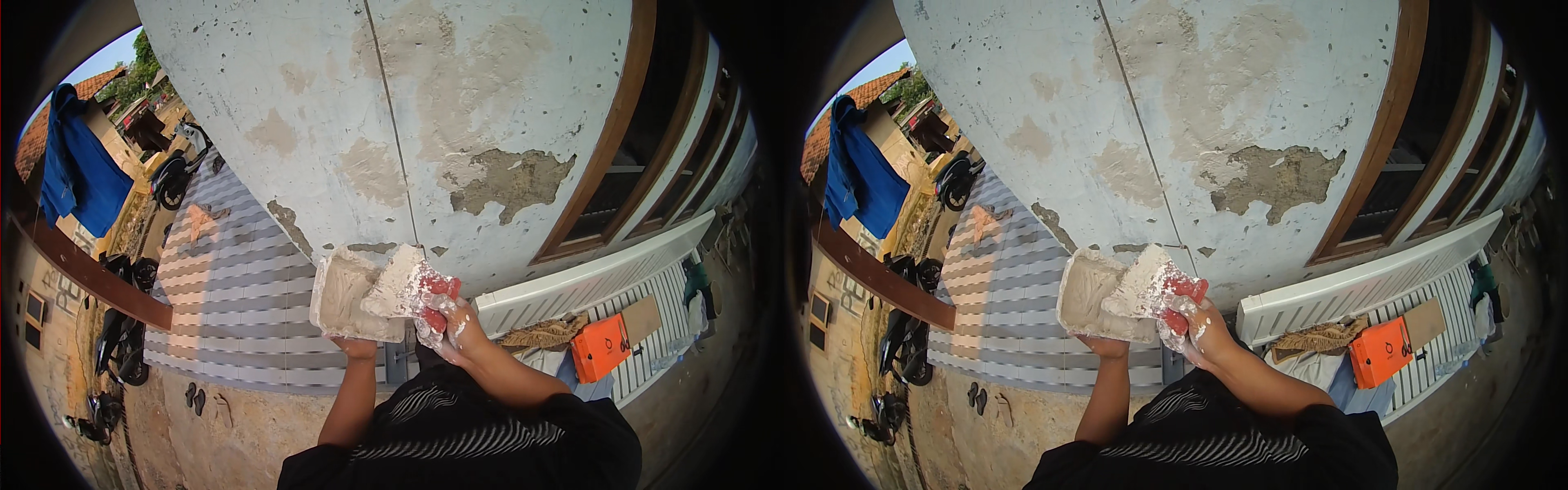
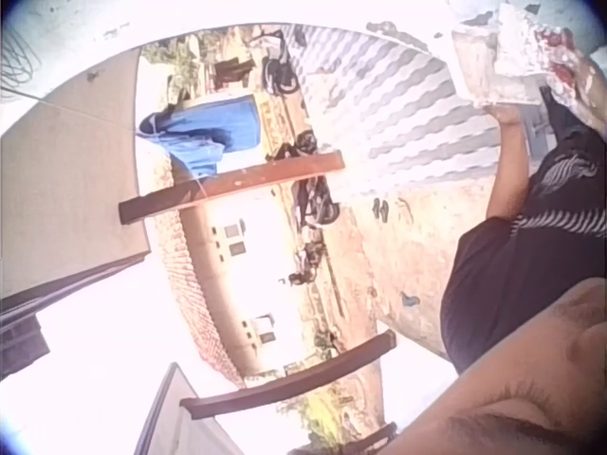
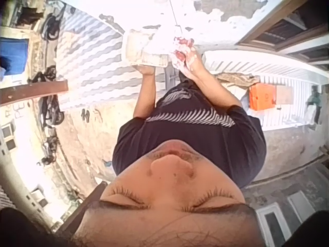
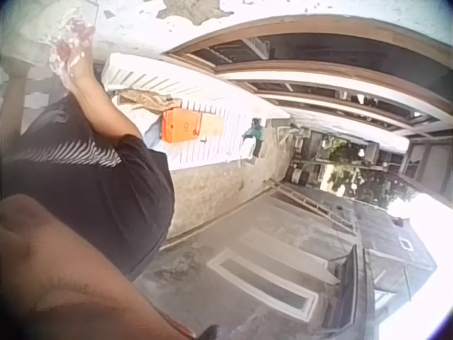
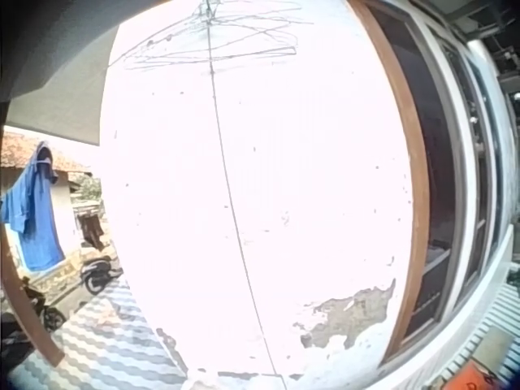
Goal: Patching a damaged section of an exterior wall with putty and a scraper tool.
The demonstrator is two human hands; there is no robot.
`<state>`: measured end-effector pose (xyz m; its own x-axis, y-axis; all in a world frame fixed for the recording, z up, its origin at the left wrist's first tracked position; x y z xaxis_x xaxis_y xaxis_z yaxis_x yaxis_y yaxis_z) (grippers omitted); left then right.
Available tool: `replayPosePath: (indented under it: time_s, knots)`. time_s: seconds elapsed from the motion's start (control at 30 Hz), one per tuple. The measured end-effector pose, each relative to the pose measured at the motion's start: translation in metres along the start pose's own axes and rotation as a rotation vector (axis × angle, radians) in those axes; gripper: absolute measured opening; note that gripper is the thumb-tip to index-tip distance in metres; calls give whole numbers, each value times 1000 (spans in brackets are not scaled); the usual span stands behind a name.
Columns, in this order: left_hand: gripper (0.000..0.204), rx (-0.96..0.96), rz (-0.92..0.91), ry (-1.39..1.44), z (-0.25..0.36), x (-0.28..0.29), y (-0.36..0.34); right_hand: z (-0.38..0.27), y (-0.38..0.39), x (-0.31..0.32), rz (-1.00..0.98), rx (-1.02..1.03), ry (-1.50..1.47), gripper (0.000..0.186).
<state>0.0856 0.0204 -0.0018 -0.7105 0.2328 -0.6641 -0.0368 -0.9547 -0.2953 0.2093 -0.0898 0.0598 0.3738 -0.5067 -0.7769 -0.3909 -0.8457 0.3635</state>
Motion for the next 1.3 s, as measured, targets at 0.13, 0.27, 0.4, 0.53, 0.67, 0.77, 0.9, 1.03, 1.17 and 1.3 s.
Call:
replayPosePath:
  time_s: [0.13,0.27,0.4,0.53,0.67,0.77,0.9,1.03,1.17,1.3]
  knots:
    - [94,-32,-64,28,-2,5,3,-4,8,-14,9,106,82,23]
    - [96,24,-150,16,14,-16,-1,-1,3,-15,-2,155,69,23]
    - [79,-46,-174,183,26,-49,3,1,-2,-17,-55,346,321,20]
    - [75,-53,-143,167,25,-47,2,9,1,-27,-50,573,590,16]
    - [74,-32,-62,53,20,-32,-1,11,1,-25,-56,321,575,18]
    - [74,-24,-20,-5,11,-13,-3,17,7,-27,-132,385,690,20]
    - [82,-223,-145,-142,23,-23,-11,14,1,-21,-160,358,604,22]
    - [91,158,-269,400,6,6,-2,-1,-4,-28,-105,529,615,19]
    - [94,148,-234,313,2,1,5,3,-3,-30,-78,592,670,16]
    - [97,122,-173,184,22,-33,0,12,-9,-25,-47,418,494,18]
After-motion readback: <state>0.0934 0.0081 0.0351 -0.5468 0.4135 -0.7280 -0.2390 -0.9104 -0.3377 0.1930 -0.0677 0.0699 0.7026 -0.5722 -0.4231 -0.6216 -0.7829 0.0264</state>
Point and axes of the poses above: each hand's wrist, its own y-axis away from the middle knuckle, its own x-axis out of the back of the hand, z = x × y, the point moved 1 cm from there along -y, towards the middle knuckle, and after that the axes turned 12 degrees about z, right-handed, at the moved point
